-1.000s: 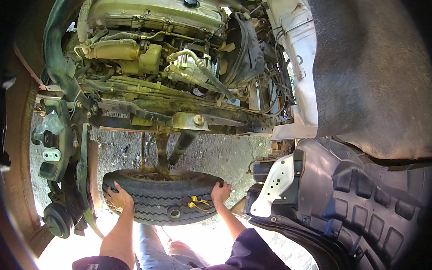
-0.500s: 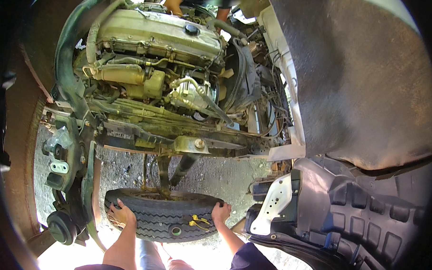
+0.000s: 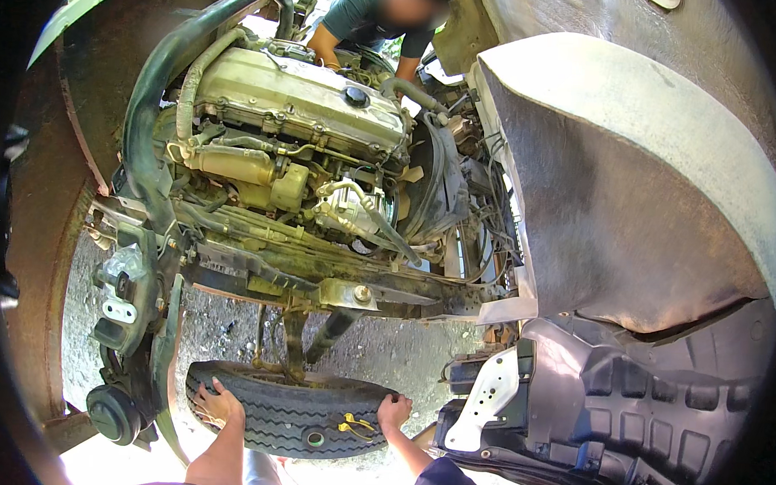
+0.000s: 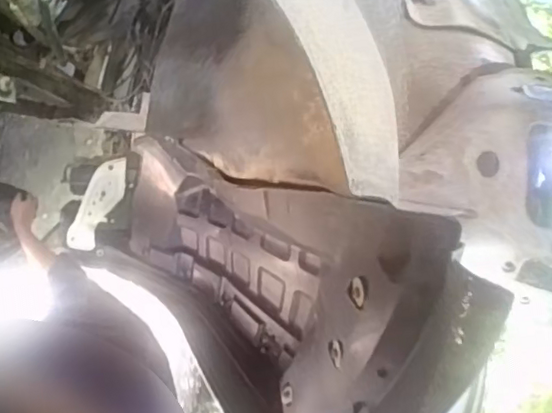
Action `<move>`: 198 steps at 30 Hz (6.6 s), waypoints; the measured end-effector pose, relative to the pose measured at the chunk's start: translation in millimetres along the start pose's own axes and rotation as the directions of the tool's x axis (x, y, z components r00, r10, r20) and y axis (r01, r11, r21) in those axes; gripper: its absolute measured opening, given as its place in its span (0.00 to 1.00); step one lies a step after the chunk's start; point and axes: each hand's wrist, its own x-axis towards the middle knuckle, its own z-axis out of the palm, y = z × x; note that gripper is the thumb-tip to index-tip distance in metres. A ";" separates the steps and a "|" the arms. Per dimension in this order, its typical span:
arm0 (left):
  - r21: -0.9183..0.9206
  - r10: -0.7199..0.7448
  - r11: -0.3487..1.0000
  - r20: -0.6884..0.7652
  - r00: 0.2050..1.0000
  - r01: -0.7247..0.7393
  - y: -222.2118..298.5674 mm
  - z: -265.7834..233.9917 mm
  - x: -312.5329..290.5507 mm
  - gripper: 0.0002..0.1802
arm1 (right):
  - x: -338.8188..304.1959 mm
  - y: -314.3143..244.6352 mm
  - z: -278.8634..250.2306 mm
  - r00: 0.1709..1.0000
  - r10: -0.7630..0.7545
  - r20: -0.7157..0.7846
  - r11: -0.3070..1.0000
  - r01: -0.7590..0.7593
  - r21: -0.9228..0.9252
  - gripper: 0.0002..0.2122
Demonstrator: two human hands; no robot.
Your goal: The person works under the hood of a truck, stripping and taping a green wire, then secures it with electrical tape. They then move away from the vehicle and walk toward a workbench area.
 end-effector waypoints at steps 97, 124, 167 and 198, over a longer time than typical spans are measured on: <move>-0.049 0.051 0.998 0.033 0.998 -0.049 2.2 -7.7 -1.4 0.32 | 12.6 5.7 1.5 0.999 -0.015 0.047 0.999 0.017 -0.038 0.22; -0.130 0.024 0.991 0.013 1.000 -0.022 4.8 -15.0 -8.0 0.27 | 22.8 -3.4 -14.2 0.979 -0.131 0.159 0.968 0.161 -0.190 0.22; -0.253 0.865 0.500 0.199 0.461 -0.828 97.7 -348.0 170.1 0.30 | -135.3 -371.9 -189.9 0.660 -0.669 0.341 0.467 0.016 0.884 0.12; -0.977 0.932 0.104 0.161 0.325 0.185 -3.1 -400.0 106.4 0.15 | -185.2 -33.8 -85.7 0.856 -0.508 0.099 0.850 0.516 -0.107 0.18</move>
